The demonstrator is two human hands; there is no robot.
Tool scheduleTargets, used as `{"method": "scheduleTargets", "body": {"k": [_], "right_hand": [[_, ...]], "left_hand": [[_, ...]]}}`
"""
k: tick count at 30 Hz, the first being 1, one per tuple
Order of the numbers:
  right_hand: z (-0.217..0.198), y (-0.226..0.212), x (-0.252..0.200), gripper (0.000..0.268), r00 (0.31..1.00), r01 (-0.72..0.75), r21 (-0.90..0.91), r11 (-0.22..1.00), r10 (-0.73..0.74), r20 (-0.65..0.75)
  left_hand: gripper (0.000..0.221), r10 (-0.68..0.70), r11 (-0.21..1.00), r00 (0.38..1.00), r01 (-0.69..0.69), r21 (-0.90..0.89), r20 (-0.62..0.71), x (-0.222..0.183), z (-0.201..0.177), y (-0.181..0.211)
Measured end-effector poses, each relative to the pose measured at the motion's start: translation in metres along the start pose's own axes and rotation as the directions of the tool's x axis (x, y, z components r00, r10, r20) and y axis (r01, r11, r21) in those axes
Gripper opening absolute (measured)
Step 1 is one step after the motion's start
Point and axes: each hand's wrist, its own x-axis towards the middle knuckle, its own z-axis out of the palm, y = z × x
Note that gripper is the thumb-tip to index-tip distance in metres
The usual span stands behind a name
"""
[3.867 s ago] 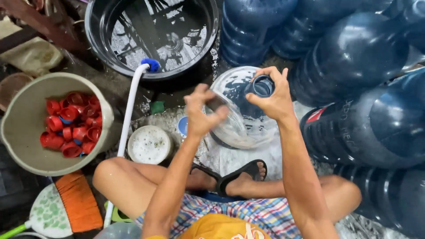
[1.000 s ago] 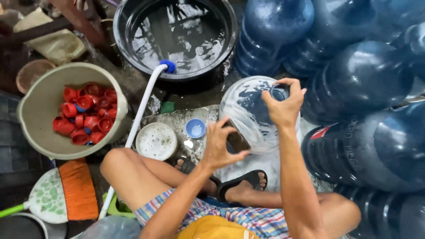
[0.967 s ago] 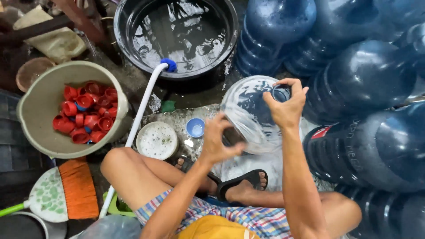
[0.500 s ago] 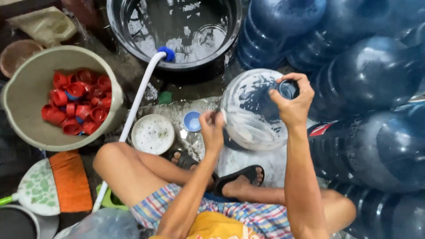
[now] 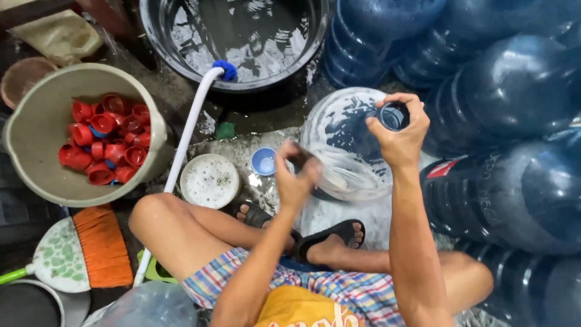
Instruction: Scrubbing the exterior of a large water jug with a sponge and rinsing it with water from a hose.
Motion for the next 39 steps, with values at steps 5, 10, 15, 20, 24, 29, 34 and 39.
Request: {"method": "scheduleTargets", "body": {"k": [5,10,15,20,24,29,34,39], "right_hand": [[0.006,-0.019,0.003,0.033,0.999,0.027,-0.021,0.999,-0.028,-0.038],[0.005,-0.027,-0.003,0.033,0.999,-0.031,-0.018,0.999,0.031,-0.029],[0.002,-0.026,-0.002,0.034,0.999,-0.034,-0.051,0.998,0.034,0.005],[0.0,-0.029,-0.003,0.035,0.999,-0.041,-0.058,0.997,0.042,0.019],[0.001,-0.029,-0.004,0.034,0.996,-0.077,-0.046,0.996,0.079,0.031],[-0.001,-0.027,0.0,0.035,0.997,-0.04,-0.058,0.998,0.044,0.063],[-0.007,-0.015,0.011,0.037,0.992,-0.008,-0.058,0.998,0.015,0.126],[-0.022,-0.015,0.023,0.035,0.919,0.012,0.018,1.0,-0.018,0.394]], "left_hand": [[0.061,-0.038,0.994,0.997,0.031,0.104,0.07,0.007,0.012,0.038],[0.088,0.253,0.937,0.944,-0.294,0.188,0.213,0.032,0.011,0.031],[0.068,0.383,0.886,0.78,-0.461,0.041,0.494,0.004,0.024,0.057],[0.06,0.3,0.918,0.919,-0.351,0.185,0.255,0.041,0.033,0.021],[0.066,0.359,0.896,0.769,-0.443,0.038,0.529,0.007,0.029,0.059],[0.06,0.277,0.926,0.909,-0.339,0.167,0.311,0.056,0.028,0.021],[0.069,0.336,0.906,0.761,-0.421,0.03,0.555,0.009,0.027,0.057],[0.059,0.169,0.914,0.929,-0.273,0.3,0.331,0.056,0.027,0.016]]}}
